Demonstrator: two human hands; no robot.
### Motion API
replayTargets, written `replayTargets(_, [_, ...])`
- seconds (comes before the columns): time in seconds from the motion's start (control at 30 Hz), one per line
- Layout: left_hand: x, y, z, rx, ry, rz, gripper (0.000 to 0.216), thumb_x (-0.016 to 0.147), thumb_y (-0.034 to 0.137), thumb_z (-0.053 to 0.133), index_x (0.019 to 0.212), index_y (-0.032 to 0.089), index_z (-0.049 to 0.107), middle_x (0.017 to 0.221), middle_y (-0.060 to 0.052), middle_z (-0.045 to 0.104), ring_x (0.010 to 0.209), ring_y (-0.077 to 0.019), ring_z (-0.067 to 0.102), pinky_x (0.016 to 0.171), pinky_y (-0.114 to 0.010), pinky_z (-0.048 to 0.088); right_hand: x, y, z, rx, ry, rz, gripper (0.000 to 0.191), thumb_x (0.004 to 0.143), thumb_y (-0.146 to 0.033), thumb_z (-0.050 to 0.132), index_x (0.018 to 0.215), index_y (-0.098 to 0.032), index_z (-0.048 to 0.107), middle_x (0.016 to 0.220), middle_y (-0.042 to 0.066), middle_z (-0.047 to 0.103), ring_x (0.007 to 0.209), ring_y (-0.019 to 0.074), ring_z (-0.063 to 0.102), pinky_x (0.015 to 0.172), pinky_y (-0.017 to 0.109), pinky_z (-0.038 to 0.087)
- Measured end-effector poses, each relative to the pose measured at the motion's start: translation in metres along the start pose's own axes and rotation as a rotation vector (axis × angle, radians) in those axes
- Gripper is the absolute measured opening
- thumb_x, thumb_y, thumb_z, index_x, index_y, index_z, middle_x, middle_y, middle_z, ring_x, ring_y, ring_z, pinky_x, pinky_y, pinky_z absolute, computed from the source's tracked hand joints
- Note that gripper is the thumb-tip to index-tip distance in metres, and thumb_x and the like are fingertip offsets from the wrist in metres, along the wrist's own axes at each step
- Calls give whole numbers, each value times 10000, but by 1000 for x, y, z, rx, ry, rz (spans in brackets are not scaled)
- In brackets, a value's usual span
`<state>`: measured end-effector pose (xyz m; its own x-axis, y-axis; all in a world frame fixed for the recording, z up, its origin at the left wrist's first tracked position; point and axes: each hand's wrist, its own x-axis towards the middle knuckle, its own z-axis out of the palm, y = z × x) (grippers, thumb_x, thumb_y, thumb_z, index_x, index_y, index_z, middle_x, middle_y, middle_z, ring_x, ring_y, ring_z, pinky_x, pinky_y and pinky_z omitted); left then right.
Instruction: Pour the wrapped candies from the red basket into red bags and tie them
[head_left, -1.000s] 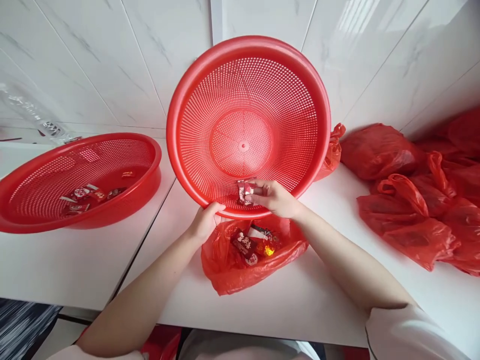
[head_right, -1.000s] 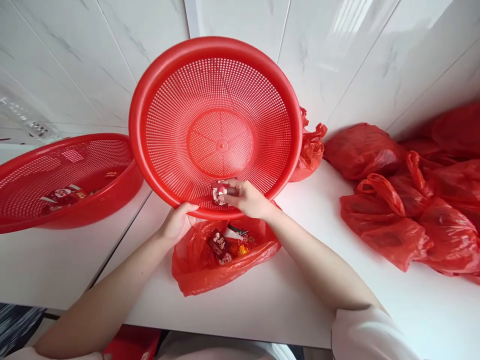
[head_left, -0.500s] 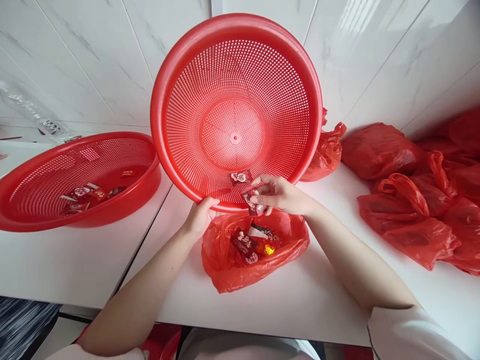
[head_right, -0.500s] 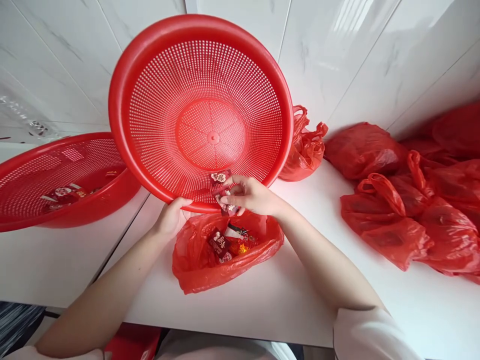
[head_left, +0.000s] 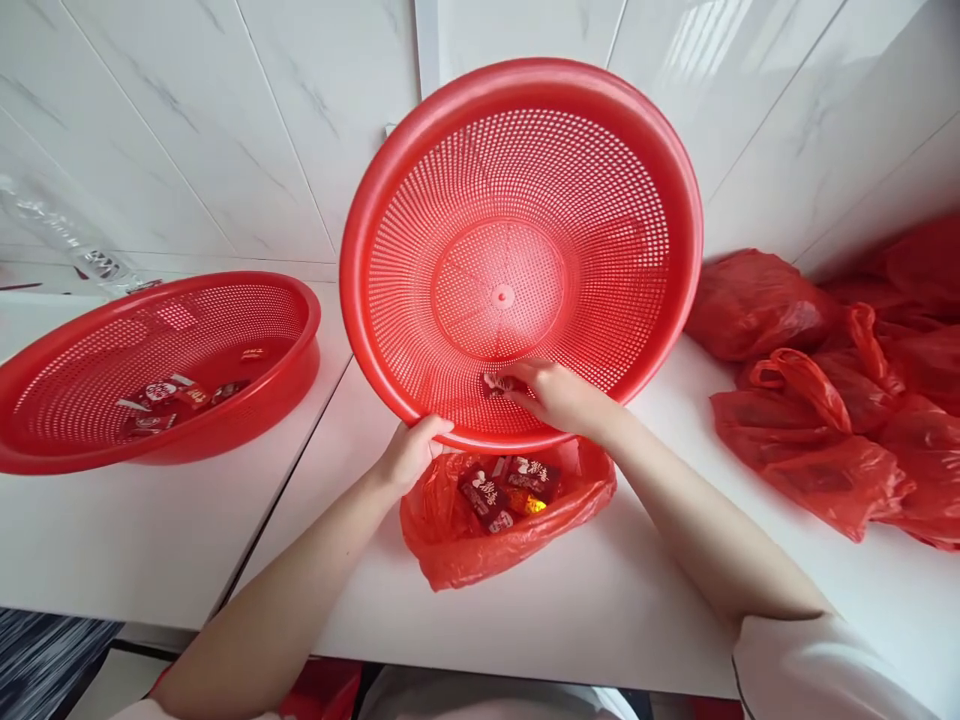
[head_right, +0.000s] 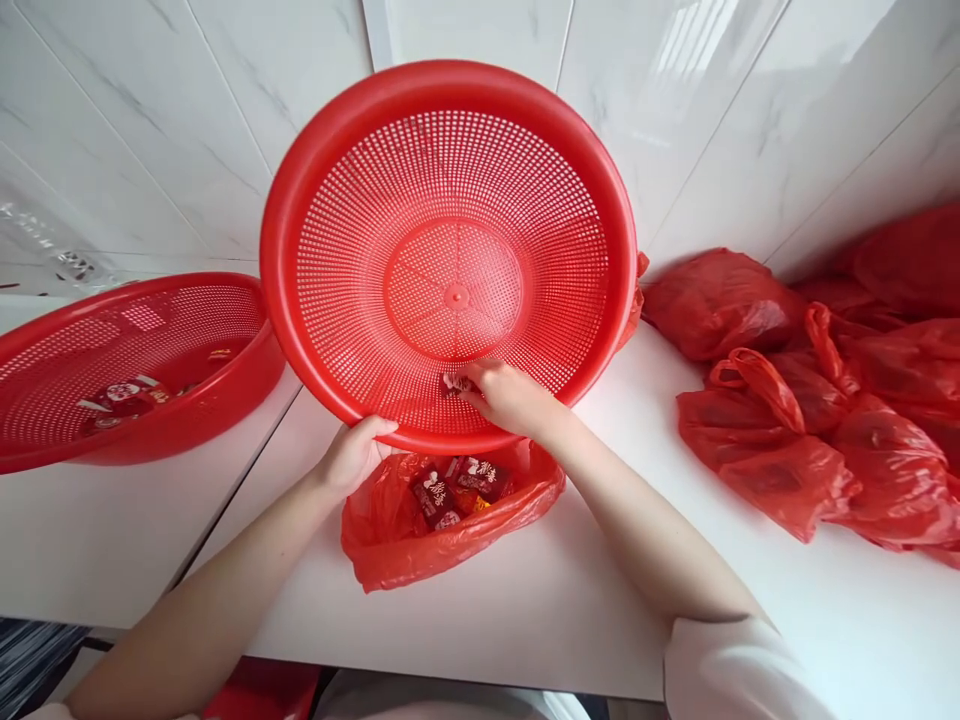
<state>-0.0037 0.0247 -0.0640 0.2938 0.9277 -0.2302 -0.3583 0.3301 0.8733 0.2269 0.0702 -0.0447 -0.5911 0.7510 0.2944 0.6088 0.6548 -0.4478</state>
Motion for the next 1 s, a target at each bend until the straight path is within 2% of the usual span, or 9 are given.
replayTargets(0.13, [-1,-1,0,89,53,-3,92,690,211,613,673,123,635,742,-71,678,890,-294,654,816,-452,525,-1,-2,2,119,-170,-54,292,896,-254,541,1167,-209,641,1103,72,688,962,203,650,893,342,491])
replayTargets(0.3, [4,-2,-5,92,77,9,93,676,220,622,648,132,617,663,-39,633,805,-250,649,770,-411,531,1,-7,-5,318,-88,93,298,924,-335,494,1125,-197,665,988,45,722,832,173,677,796,310,516])
replayTargets(0.4, [6,-3,-8,87,104,47,88,675,202,622,621,142,590,644,-23,609,747,-225,640,706,-371,536,2,-9,-8,516,-141,117,351,909,-418,507,1115,-191,676,982,35,724,766,168,687,743,302,531])
replayTargets(0.6, [7,-3,-10,2,50,66,81,714,180,584,739,129,640,673,-30,629,717,-215,647,714,-379,538,0,-11,-12,666,-166,132,408,855,-462,583,1123,-172,684,980,53,728,821,174,684,799,326,541])
replayTargets(0.73, [6,-3,-9,-7,45,19,122,723,201,563,766,118,641,657,-41,635,707,-228,659,718,-394,536,-3,-15,-16,747,-361,148,405,815,-480,629,1025,-145,719,886,67,736,745,159,679,691,291,556])
replayTargets(0.8, [5,-1,-8,-13,53,16,147,714,207,559,794,117,642,705,-56,659,740,-240,668,725,-398,537,-5,-19,-20,685,-446,129,374,834,-483,608,904,-139,735,813,59,733,687,143,669,647,263,538])
replayTargets(0.87, [5,1,-6,-31,76,2,169,700,222,551,801,117,638,731,-67,671,765,-251,672,730,-402,539,-7,-22,-28,531,-377,81,379,864,-476,573,772,-139,721,722,41,713,632,123,641,624,246,504])
replayTargets(0.93, [4,5,-5,-48,95,-39,206,694,257,531,801,114,634,721,-78,672,762,-264,672,705,-406,545,-9,-24,-39,345,-164,32,384,892,-463,540,743,-146,698,693,31,692,614,114,611,623,247,476])
replayTargets(1.0, [4,10,-4,-39,119,-57,247,689,290,512,800,105,632,704,-91,671,740,-273,671,666,-403,549,-12,-24,-52,188,21,-35,343,893,-459,541,826,-157,689,790,44,702,704,134,624,700,276,478])
